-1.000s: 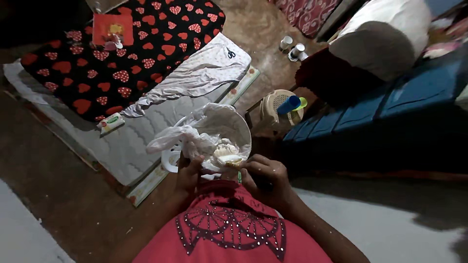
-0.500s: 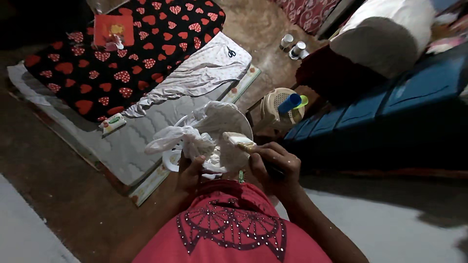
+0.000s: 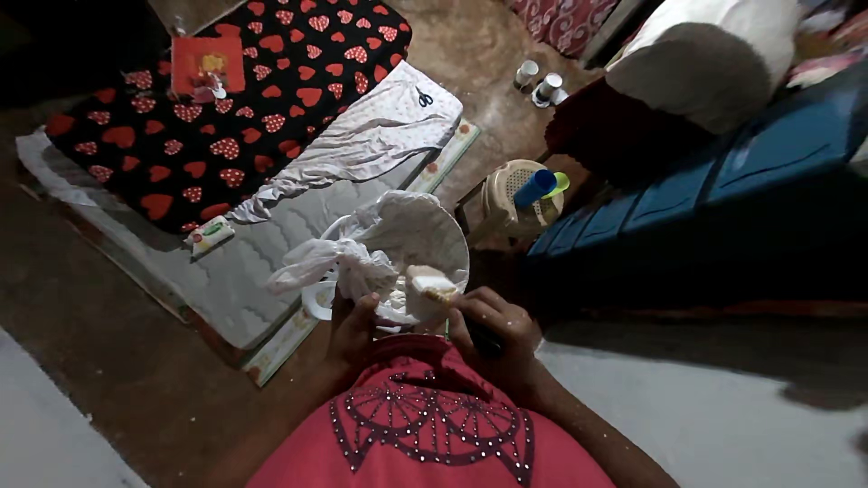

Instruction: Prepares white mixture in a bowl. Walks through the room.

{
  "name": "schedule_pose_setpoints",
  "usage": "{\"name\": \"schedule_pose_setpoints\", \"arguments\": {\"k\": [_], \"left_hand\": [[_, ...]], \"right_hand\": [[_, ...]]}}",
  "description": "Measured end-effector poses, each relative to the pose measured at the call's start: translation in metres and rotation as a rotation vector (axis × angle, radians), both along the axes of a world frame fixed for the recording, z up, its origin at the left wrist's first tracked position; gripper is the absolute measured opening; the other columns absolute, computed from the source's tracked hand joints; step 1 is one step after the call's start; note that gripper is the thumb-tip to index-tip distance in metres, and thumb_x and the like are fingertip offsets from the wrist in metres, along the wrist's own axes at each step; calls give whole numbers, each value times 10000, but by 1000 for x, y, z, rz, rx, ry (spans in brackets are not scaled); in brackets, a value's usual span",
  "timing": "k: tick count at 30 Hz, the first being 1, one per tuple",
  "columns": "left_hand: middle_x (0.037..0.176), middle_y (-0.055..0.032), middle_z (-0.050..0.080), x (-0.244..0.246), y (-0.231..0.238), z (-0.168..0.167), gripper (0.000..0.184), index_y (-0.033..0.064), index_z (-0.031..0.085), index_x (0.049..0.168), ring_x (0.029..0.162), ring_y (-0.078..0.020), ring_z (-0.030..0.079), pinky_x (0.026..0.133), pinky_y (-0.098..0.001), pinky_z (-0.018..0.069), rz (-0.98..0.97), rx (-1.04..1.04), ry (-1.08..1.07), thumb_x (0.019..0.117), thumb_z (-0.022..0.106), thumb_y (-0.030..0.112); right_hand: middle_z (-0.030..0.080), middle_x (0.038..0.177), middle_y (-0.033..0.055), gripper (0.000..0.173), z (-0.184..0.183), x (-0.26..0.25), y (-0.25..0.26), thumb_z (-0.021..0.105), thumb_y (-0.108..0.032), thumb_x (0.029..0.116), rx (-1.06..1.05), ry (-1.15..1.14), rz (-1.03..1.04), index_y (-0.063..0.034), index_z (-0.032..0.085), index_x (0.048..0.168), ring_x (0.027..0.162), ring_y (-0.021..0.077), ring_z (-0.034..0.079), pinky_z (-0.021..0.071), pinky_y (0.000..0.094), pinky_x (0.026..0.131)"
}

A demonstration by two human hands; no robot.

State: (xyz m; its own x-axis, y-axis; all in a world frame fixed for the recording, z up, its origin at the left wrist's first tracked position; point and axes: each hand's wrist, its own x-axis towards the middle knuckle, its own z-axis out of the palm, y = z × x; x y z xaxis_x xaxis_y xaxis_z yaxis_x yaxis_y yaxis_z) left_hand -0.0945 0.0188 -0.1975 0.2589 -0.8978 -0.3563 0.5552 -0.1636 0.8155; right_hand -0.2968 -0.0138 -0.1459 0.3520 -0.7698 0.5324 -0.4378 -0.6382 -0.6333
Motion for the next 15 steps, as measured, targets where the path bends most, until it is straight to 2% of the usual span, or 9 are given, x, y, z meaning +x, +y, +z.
{"name": "schedule_pose_setpoints", "arguments": {"k": [3,5,9,10,13,15], "left_hand": [[923,-27,688,-1,-2,2,332,61,412,1317,760,-140,721,688,-343,646,8,47,-26,993,456,-2],[941,-34,689,1,-2,-2,334,67,414,1317,776,-148,722,703,-343,644,-9,24,2,994,452,-8],[1013,-18,686,6,-1,-19,463,69,423,1309,882,-138,714,786,-354,634,-41,-103,18,906,646,127],[1029,-15,684,5,0,-21,481,69,416,1321,898,-132,711,799,-350,630,-30,-103,17,903,647,126],[1025,-26,680,4,0,-17,430,60,399,1340,879,-134,714,776,-345,634,3,-40,11,939,553,38],[999,-24,679,3,-1,-13,391,63,415,1329,846,-129,713,751,-335,634,12,-11,2,956,514,2]], "right_hand": [[699,782,108,200,9,-3,0,636,-126,939,32,-69,5,18,727,836,692,57,645,532,155,634],[716,825,94,205,6,-9,-10,649,-149,950,25,-85,-44,11,749,870,726,42,657,554,167,664],[698,805,97,209,-8,-9,-18,642,-160,944,6,-49,-94,3,759,887,690,60,639,547,185,632],[699,796,108,216,-6,-8,-14,635,-162,947,5,-24,-70,6,754,880,684,69,643,544,183,626],[675,743,111,223,7,-3,-6,629,-148,936,10,-5,-18,9,722,808,645,71,623,512,165,590],[689,741,90,225,14,-2,-13,642,-148,934,21,-34,-29,2,723,787,645,50,627,524,167,593]]}}
